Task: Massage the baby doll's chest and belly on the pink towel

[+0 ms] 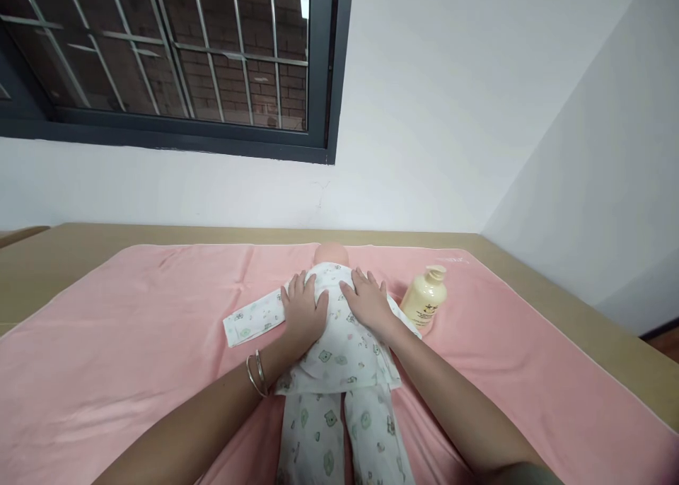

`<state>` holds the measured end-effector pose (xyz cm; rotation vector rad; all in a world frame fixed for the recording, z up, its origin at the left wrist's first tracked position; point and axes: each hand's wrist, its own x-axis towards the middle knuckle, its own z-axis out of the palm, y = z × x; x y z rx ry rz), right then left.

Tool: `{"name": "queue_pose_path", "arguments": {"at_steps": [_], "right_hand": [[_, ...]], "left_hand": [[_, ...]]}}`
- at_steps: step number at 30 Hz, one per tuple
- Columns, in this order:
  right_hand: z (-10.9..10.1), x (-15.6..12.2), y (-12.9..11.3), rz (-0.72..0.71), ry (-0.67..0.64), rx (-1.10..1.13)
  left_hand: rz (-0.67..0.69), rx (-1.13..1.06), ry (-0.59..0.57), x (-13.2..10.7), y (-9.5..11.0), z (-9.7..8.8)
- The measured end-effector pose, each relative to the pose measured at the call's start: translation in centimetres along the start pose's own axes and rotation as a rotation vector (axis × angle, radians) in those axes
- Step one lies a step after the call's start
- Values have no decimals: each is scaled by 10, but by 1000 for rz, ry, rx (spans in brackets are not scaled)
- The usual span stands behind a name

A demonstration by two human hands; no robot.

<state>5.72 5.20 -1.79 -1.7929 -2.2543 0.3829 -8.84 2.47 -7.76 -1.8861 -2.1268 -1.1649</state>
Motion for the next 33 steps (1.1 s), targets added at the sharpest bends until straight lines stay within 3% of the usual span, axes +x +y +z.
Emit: {"name": "queue_pose_path", "arguments": {"at_steps": [6, 8, 11, 14, 18, 21, 28, 33], "right_hand": [[-2, -41, -26, -317, 82, -117], [-5, -39, -24, -286, 89, -120], [-7, -15, -8, -108, 66, -70], [-6, 3, 3, 29, 44, -26], [-5, -11, -6, -106, 40, -45], [-4, -27, -16, -240, 44, -64], [6, 3, 5, -4, 39, -45], [16, 12, 12, -29, 88, -41]], "left_hand": [[213, -22, 41, -3, -2, -7], [154, -1, 35, -3, -2, -7], [-6, 25, 2, -1, 0, -3], [-12, 10, -11, 1, 0, 1], [156, -50, 36, -2, -2, -2], [194, -73, 58, -4, -4, -4], [28, -2, -59, 2, -4, 6], [36, 2, -72, 4, -4, 7]]}}
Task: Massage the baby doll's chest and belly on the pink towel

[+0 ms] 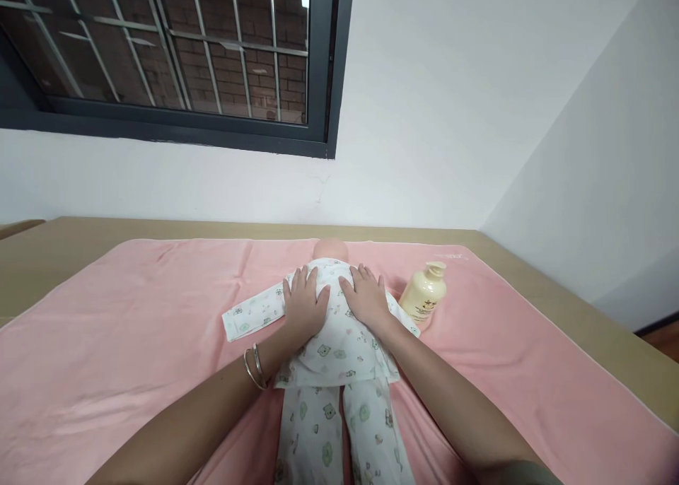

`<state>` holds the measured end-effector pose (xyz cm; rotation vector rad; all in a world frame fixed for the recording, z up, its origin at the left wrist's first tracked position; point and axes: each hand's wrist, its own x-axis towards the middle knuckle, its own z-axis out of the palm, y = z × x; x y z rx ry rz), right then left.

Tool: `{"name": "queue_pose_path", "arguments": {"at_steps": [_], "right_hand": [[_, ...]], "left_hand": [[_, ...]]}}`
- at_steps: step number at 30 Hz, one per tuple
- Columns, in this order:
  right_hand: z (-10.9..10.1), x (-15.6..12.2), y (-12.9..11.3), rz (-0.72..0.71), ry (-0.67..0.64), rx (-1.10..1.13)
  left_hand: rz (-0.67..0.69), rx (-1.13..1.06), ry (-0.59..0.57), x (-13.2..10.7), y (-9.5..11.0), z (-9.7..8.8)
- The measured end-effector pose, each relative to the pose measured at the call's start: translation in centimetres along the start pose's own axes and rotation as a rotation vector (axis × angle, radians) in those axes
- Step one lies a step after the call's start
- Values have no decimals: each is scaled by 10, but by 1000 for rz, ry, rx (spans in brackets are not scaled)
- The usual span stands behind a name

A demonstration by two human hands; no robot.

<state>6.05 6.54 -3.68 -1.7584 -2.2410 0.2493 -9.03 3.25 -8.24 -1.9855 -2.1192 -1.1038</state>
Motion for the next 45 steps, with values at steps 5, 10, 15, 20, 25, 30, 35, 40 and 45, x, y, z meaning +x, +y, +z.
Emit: {"name": "queue_pose_path", "arguments": {"at_steps": [5, 10, 15, 20, 25, 30, 35, 40, 45], "right_hand": [[2, -4, -1, -6, 16, -2], [0, 0, 1, -22, 25, 12], [-9, -9, -9, -81, 18, -52], [-20, -47, -30, -233, -1, -260], [-24, -34, -23, -243, -12, -185], [-16, -17, -14, -219, 3, -161], [-14, -47, -28, -330, 39, -256], [-18, -24, -18, -235, 40, -131], [-17, -23, -20, -196, 15, -136]], "left_hand": [[-5, 2, -8, -1, 2, -3], [7, -8, 4, -1, 1, -4], [90, 46, 28, -6, 7, -16], [220, 209, -24, -26, 26, -36], [104, 132, -59, -18, 20, -26], [139, 79, 10, -5, 5, -12], [416, 63, 127, -16, 5, -14], [232, 109, 121, -14, 7, -11], [349, 80, 151, -13, 6, -12]]}}
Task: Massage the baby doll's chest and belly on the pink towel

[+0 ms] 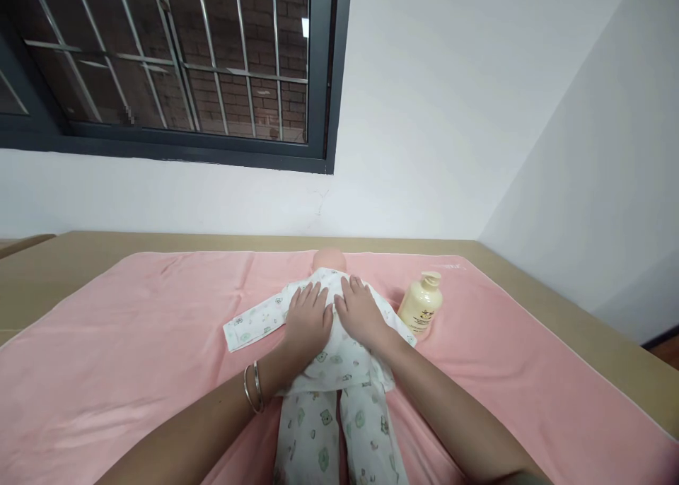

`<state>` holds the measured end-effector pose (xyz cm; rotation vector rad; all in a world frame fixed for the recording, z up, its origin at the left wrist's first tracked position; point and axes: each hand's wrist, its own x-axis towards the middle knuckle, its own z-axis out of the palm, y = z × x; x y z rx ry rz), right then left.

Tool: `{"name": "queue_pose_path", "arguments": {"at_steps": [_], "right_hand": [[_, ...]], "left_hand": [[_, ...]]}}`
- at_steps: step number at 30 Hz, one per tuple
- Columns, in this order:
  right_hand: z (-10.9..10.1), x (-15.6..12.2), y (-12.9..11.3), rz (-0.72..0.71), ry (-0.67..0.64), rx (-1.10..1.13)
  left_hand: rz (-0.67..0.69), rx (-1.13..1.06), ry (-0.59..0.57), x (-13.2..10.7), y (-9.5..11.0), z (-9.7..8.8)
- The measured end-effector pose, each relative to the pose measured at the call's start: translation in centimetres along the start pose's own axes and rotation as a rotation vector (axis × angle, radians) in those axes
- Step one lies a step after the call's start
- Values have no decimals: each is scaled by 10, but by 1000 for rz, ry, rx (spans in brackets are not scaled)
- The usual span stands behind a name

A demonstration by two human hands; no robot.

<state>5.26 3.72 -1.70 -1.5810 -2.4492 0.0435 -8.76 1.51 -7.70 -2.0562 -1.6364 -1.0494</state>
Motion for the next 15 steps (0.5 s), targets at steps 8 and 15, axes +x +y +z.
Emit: {"name": "queue_pose_path", "arguments": {"at_steps": [8, 15], "right_hand": [[-14, -12, -6, -107, -27, 10], [-2, -7, -8, -8, -47, -29]], "left_hand": [[-166, -5, -32, -3, 1, 1], [63, -86, 8, -1, 0, -4]]}}
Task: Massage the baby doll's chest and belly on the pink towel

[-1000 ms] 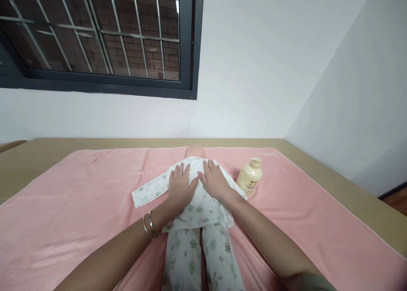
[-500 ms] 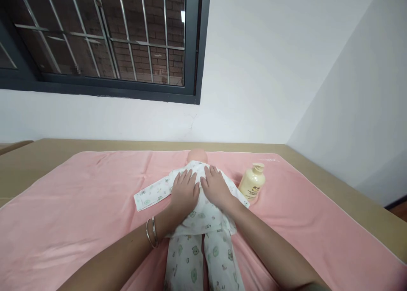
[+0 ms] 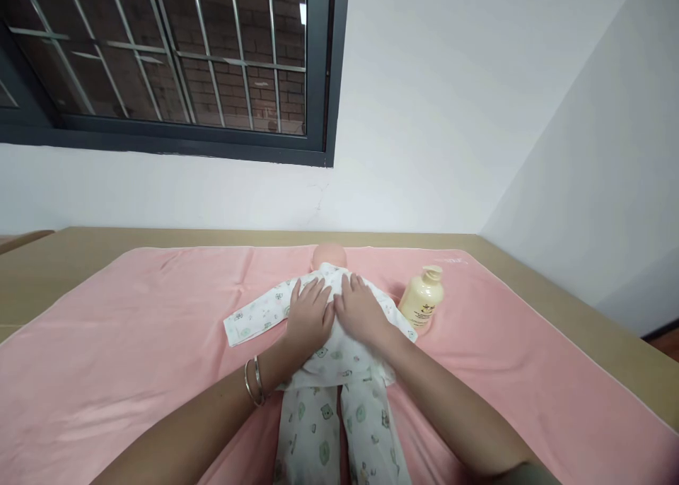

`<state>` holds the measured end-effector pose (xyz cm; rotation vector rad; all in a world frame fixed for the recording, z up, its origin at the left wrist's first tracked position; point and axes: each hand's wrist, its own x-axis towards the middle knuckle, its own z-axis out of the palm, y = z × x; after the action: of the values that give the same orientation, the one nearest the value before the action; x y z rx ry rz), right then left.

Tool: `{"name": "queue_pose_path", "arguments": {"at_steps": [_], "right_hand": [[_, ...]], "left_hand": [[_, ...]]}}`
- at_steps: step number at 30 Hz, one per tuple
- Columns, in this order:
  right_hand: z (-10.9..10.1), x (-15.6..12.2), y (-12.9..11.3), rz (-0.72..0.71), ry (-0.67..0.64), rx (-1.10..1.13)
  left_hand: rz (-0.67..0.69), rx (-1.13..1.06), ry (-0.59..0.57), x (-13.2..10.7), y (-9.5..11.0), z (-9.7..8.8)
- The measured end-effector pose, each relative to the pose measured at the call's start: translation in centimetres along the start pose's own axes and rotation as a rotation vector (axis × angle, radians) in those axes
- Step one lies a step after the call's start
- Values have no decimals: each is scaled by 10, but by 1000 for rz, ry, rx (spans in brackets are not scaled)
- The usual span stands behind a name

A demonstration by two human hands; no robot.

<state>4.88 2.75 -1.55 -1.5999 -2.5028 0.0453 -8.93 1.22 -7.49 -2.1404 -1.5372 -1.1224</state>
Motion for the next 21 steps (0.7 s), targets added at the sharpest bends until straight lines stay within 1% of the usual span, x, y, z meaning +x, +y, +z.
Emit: {"name": "queue_pose_path", "arguments": {"at_steps": [2, 3, 4, 5, 8, 9, 10, 11, 12, 14, 15, 16, 18, 19, 21], "right_hand": [[1, -17, -12, -127, 8, -57], [0, -23, -15, -186, 20, -61], [-2, -24, -15, -215, 37, -49], [-3, -21, -13, -201, 52, -26], [-5, 4, 5, -30, 58, 57], [-4, 13, 11, 13, 51, 74], [-2, 19, 15, 45, 45, 83], [-1, 22, 16, 64, 42, 80], [0, 21, 15, 59, 42, 66], [-1, 9, 5, -28, 44, 7], [-3, 0, -1, -91, 43, -28], [-7, -9, -6, -146, 36, -57], [-15, -20, -12, -185, 9, -76], [-18, -21, -12, -166, 5, -62], [-18, -13, -5, -103, 38, -20]], "left_hand": [[91, -32, 41, -2, 0, -4], [95, -36, 49, -3, 0, -4], [63, -33, 47, -3, -1, -3], [-6, -22, 34, -3, -2, -1], [-281, 8, -56, -1, -5, 7], [-333, 7, -82, 0, -6, 9], [-342, 0, -100, 1, -6, 10], [-308, -11, -105, 1, -6, 9], [-243, -25, -97, 1, -6, 8], [-100, -49, -54, -1, -4, 2], [-55, -55, -28, -2, -2, -1], [-39, -57, -5, -3, -1, -3], [-89, -50, 10, -3, 0, -5], [-145, -46, -2, -2, 0, -4], [-264, -50, -65, 0, -1, 0]]}}
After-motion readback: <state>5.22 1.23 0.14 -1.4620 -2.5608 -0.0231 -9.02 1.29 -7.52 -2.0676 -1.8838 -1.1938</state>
